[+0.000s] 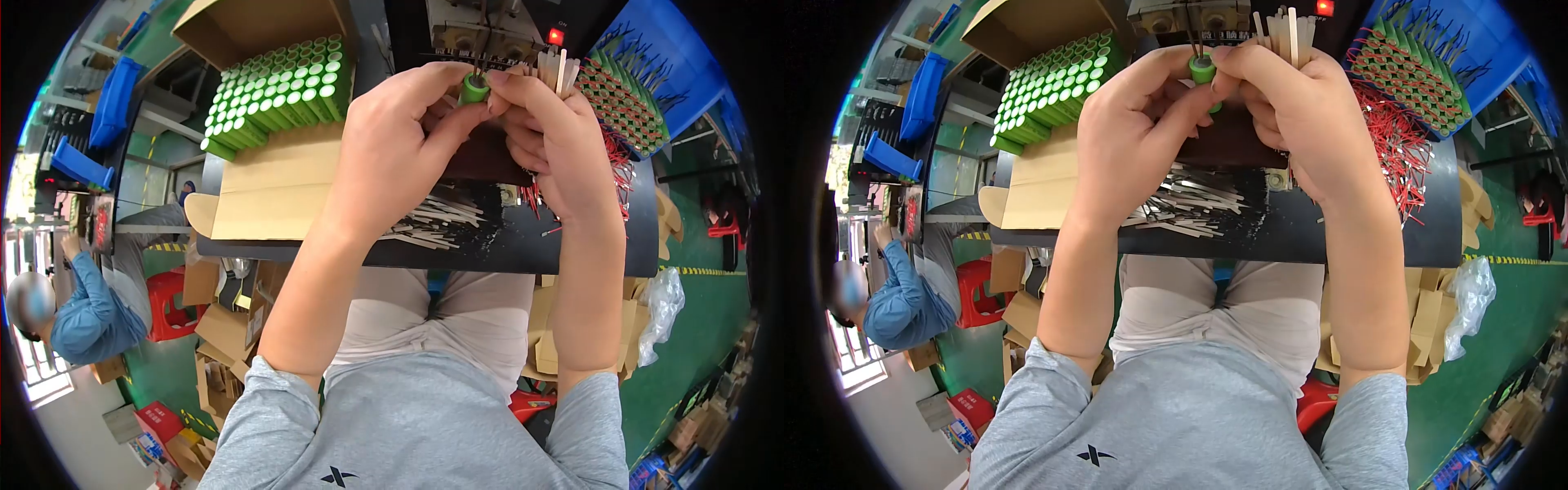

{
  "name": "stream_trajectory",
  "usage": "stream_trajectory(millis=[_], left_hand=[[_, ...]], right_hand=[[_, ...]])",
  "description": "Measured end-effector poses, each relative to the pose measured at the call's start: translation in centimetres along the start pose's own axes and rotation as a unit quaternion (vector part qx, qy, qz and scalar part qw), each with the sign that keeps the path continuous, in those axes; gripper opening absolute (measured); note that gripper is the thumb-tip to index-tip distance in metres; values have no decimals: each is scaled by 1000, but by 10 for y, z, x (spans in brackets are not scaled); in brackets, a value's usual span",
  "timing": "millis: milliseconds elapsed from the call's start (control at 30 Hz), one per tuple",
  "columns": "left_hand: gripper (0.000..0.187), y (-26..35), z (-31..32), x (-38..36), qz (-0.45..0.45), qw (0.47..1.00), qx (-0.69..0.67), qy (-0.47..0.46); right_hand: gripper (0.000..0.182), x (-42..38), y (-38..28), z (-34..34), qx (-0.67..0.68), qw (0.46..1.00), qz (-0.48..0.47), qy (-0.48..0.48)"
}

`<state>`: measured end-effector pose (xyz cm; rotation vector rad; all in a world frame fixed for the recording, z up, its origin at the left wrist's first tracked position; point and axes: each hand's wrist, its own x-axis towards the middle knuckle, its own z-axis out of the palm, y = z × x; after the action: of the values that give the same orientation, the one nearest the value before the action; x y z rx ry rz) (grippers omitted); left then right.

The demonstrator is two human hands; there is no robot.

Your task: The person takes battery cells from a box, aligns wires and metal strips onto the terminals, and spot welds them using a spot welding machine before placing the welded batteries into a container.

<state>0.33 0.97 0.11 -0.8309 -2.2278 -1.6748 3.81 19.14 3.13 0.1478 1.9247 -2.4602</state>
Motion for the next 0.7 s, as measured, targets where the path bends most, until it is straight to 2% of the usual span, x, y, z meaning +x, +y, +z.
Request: stream_trajectory(millis=[300,400,700], left_hand=[[32,-5,1,0,-9,1000,-7,2],[26,-6,-1,-1,-6,1000,10,-20],[25,4,-5,-2,-51,998,-22,-41]], right_hand=[[24,0,1,-2,-1,1000,2,-7],[22,-2,0,3,0,1000,-4,2],[24,-4,1,0,-7,1000,-7,-14]])
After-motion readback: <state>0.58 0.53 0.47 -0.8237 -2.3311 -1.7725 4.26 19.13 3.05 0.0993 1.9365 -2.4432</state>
